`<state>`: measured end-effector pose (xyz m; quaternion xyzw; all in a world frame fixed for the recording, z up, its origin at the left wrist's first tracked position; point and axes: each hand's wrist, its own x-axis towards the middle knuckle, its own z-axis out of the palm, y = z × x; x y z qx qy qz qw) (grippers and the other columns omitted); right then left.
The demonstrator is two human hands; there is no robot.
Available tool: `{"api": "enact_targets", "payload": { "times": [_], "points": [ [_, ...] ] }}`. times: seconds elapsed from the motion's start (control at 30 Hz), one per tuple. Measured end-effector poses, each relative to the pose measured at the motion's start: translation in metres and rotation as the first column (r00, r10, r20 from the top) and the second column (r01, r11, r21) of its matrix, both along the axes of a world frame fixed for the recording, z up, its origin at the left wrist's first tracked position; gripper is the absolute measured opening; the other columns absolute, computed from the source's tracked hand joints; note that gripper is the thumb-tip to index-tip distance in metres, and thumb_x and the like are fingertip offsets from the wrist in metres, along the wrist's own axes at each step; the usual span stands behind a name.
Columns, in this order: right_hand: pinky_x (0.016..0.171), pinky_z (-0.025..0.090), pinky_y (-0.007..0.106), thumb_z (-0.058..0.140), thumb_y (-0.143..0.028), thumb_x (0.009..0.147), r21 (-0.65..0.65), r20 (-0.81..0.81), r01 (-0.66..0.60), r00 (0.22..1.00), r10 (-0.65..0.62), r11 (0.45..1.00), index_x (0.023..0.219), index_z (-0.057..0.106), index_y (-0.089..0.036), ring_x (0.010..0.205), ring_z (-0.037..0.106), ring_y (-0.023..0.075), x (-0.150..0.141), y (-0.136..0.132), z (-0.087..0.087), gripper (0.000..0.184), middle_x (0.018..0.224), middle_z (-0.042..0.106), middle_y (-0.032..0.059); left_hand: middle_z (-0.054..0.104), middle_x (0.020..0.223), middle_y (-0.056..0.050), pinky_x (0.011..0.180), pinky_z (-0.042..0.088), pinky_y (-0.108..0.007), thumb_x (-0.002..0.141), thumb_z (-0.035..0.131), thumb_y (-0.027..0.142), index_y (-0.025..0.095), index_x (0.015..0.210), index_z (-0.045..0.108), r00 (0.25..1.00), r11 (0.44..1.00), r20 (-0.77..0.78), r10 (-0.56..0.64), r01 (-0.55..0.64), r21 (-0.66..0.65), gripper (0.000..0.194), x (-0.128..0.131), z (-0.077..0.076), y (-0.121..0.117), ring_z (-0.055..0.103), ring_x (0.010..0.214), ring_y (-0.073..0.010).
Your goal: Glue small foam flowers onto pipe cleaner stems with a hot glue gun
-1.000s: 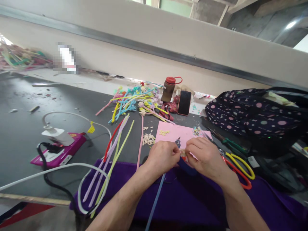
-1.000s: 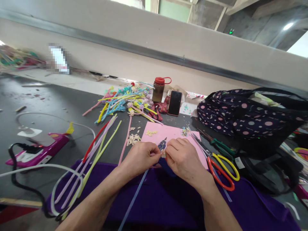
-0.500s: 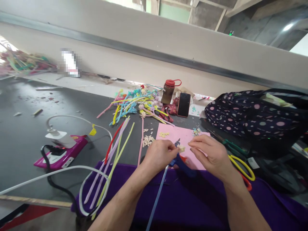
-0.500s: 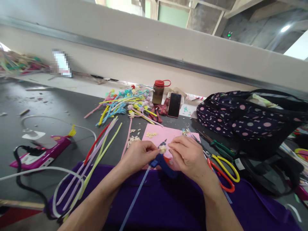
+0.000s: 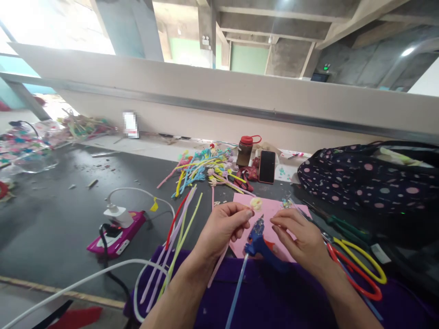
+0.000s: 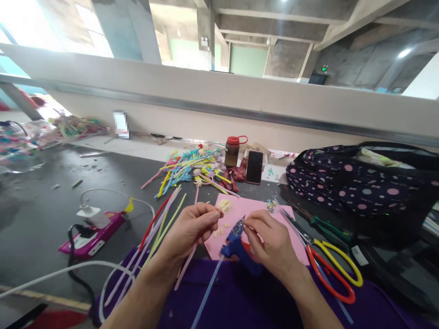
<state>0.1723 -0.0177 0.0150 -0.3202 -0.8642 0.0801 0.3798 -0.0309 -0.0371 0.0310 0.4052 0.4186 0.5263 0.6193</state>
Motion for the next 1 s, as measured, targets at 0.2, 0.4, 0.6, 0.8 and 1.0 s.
{"api": "enact_targets", "payload": {
  "times": [0.2, 0.4, 0.6, 0.8, 1.0],
  "points": [
    [0.074, 0.048, 0.029, 0.05, -0.013, 0.083, -0.077, 0.003, -0.057, 0.998, 0.058, 0.995, 0.095, 0.061, -0.018, 0.086, 0.057, 0.0166, -0.004, -0.003, -0.004, 0.017, 0.094, 0.058, 0.0076, 0.057, 0.054, 0.001, 0.036, 0.029, -0.015, 0.071, 0.065, 0.03, 0.013, 0.072, 0.062, 0.98, 1.0, 0.2, -0.023, 0.026, -0.015, 0.017, -0.004, 0.014, 0.003, 0.046, 0.039, -0.0042],
    [0.069, 0.047, 0.027, 0.049, -0.015, 0.084, -0.234, -0.045, -0.14, 0.99, 0.133, 0.962, 0.093, 0.063, -0.019, 0.08, 0.058, 0.0146, -0.012, -0.008, -0.007, 0.017, 0.09, 0.058, 0.0063, 0.062, 0.062, -0.002, 0.049, 0.038, -0.016, 0.07, 0.067, 0.03, 0.013, 0.076, 0.065, 0.981, 0.999, 0.192, -0.009, 0.018, -0.046, 0.019, 0.002, 0.009, 0.005, 0.054, 0.053, -0.0069],
    [0.063, 0.048, 0.026, 0.051, -0.023, 0.083, -0.558, -0.315, -0.218, 0.948, 0.039, 0.801, 0.091, 0.065, -0.019, 0.069, 0.059, 0.0136, -0.029, -0.017, -0.01, 0.016, 0.082, 0.062, 0.0036, 0.065, 0.082, -0.005, 0.074, 0.045, -0.025, 0.067, 0.07, 0.025, 0.013, 0.075, 0.068, 0.945, 0.988, 0.321, 0.061, -0.011, -0.154, 0.015, 0.006, -0.016, 0.01, 0.058, 0.078, -0.0132],
    [0.051, 0.044, 0.022, 0.056, -0.033, 0.081, -0.734, -0.571, -0.434, 0.811, -0.128, 0.523, 0.102, 0.06, -0.019, 0.056, 0.057, 0.0099, -0.041, -0.025, -0.013, 0.026, 0.087, 0.065, 0.0036, 0.065, 0.083, -0.007, 0.064, 0.047, -0.025, 0.068, 0.068, 0.026, 0.011, 0.078, 0.069, 0.914, 0.988, 0.405, 0.02, 0.045, -0.151, 0.018, 0.013, -0.019, 0.008, 0.059, 0.071, -0.0142],
    [0.046, 0.038, 0.018, 0.056, -0.034, 0.081, -0.722, -0.639, -0.547, 0.762, -0.105, 0.424, 0.091, 0.061, -0.017, 0.05, 0.053, 0.0077, -0.061, -0.027, -0.006, 0.02, 0.062, 0.059, -0.0013, 0.064, 0.078, -0.005, 0.047, 0.042, -0.02, 0.07, 0.066, 0.028, 0.011, 0.078, 0.067, 0.897, 0.987, 0.442, -0.015, 0.084, -0.135, 0.019, 0.01, -0.017, 0.005, 0.054, 0.053, -0.0083]
  ]
}}
